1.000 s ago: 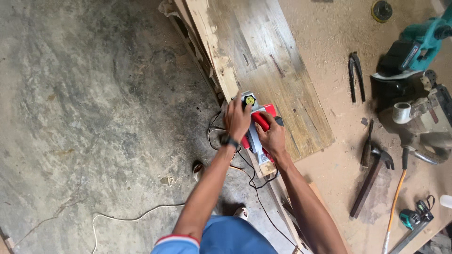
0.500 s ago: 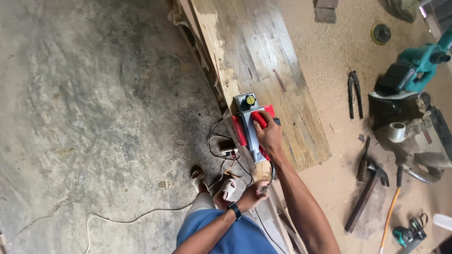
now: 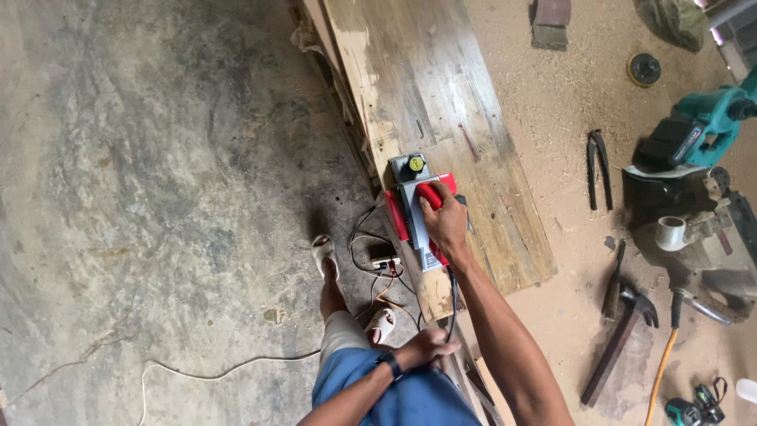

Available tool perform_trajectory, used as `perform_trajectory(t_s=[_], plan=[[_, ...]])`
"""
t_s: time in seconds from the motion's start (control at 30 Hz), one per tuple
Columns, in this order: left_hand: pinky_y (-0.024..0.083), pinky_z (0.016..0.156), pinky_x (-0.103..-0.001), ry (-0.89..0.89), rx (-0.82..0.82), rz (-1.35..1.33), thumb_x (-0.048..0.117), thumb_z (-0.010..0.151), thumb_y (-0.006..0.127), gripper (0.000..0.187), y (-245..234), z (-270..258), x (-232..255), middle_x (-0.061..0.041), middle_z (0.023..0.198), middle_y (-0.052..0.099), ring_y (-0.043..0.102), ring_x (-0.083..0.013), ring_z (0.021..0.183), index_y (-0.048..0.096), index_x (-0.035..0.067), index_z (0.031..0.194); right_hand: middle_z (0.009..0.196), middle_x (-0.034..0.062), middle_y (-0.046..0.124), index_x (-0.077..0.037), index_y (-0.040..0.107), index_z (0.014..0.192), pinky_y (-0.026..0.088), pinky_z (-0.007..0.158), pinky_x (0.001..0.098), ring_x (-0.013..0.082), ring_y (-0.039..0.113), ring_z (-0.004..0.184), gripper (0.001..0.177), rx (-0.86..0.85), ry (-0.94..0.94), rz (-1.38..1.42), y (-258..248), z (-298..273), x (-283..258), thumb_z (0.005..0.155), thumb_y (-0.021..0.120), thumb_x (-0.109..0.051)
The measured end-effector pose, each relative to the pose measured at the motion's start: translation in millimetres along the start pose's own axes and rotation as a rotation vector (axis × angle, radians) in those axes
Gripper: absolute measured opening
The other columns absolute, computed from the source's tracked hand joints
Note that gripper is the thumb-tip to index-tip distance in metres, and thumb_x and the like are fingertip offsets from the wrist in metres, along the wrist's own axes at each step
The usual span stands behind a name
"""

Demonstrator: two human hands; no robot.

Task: The person sands a wooden plank using a handheld electric planer, moving the tool back and forth along the length of the board and then switching to a larger industrial belt sander to smooth the surface.

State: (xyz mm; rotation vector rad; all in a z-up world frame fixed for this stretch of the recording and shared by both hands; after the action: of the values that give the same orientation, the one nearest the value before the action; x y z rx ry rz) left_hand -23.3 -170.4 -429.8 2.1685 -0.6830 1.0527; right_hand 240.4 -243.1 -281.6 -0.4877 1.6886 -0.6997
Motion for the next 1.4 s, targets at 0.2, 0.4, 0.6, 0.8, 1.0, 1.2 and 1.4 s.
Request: perform_trajectory(t_s=[0.2,0.4,0.6,0.8,1.0,1.2,1.4], plan=[[0.046,0.068,-0.043,-0.22,0.342,0.501,0.031,0.081,0.059,0.02,-76,-64,-24,-0.008,0.091,0.077,0.071,-0.029,0.085,0.075,0.02,0.088,0.089,0.0116,0.078,-0.02,0.065,0.132,0.056,0.071,0.0369,0.0195,0.067,0.055,0.042,0.029,-0.009,-0.009,1,0,11,0.091,0.071,-0.029],[0.051,0.082,-0.049,-0.407,0.48,0.619,0.045,0.084,0.068,0.029,-111,-77,35,-0.009,0.108,0.076,0.067,-0.0391,0.107,0.08,0.031,0.106,0.105,0.0181,0.077,-0.016,0.06,0.137,0.065,0.068,0.0364,0.0204,0.072,0.062,0.046,-0.012,0.016,0.044,-1,2,7,0.094,0.071,-0.026],[0.048,0.096,-0.061,-0.435,0.731,0.624,0.038,0.093,0.057,0.039,-168,-72,86,-0.027,0.115,0.071,0.063,-0.0501,0.114,0.07,0.017,0.123,0.106,0.0183,0.077,-0.022,0.064,0.134,0.062,0.082,0.0464,0.0353,0.074,0.082,0.045,0.041,0.059,0.002,14,27,-3,0.09,0.074,-0.026],[0.054,0.088,-0.063,-0.353,0.809,0.6,0.031,0.099,0.053,0.046,-235,-23,79,-0.027,0.104,0.076,0.07,-0.0503,0.107,0.048,0.017,0.142,0.106,0.0236,0.075,-0.025,0.067,0.132,0.058,0.085,0.0558,0.0496,0.071,0.1,0.044,0.078,0.077,-0.004,25,47,-27,0.088,0.077,-0.026],[0.053,0.088,-0.061,-0.24,0.894,0.473,0.018,0.093,0.054,0.046,-283,10,170,-0.028,0.111,0.07,0.066,-0.0516,0.109,0.055,0.011,0.138,0.105,0.025,0.075,-0.023,0.067,0.13,0.058,0.083,0.057,0.0506,0.071,0.098,0.044,0.096,0.05,0.018,23,73,-36,0.087,0.077,-0.023],[0.055,0.087,-0.042,0.277,1.133,0.456,0.016,0.099,0.057,0.029,-337,63,292,-0.012,0.11,0.066,0.068,-0.0314,0.097,0.069,0.017,0.125,0.104,0.0245,0.075,-0.02,0.067,0.13,0.06,0.079,0.0565,0.0506,0.072,0.095,0.043,0.097,0.009,0.023,28,100,-49,0.088,0.078,-0.023],[0.058,0.079,-0.055,0.379,0.796,0.761,0.033,0.097,0.068,0.043,-373,133,342,-0.021,0.106,0.075,0.075,-0.0416,0.093,0.062,0.011,0.133,0.104,0.025,0.075,-0.019,0.068,0.129,0.058,0.08,0.0593,0.0526,0.071,0.095,0.042,0.11,0.005,0.012,31,126,-65,0.088,0.077,-0.02]])
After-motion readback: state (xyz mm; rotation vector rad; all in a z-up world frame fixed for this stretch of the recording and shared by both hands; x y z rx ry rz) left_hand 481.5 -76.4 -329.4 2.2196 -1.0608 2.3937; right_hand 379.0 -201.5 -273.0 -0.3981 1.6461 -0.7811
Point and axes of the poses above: each hand's wrist, its own z-axis towards the middle knuckle, its own y-axis out of the palm, x = y × z, the point moved 3 cm from there along z, towards the middle knuckle
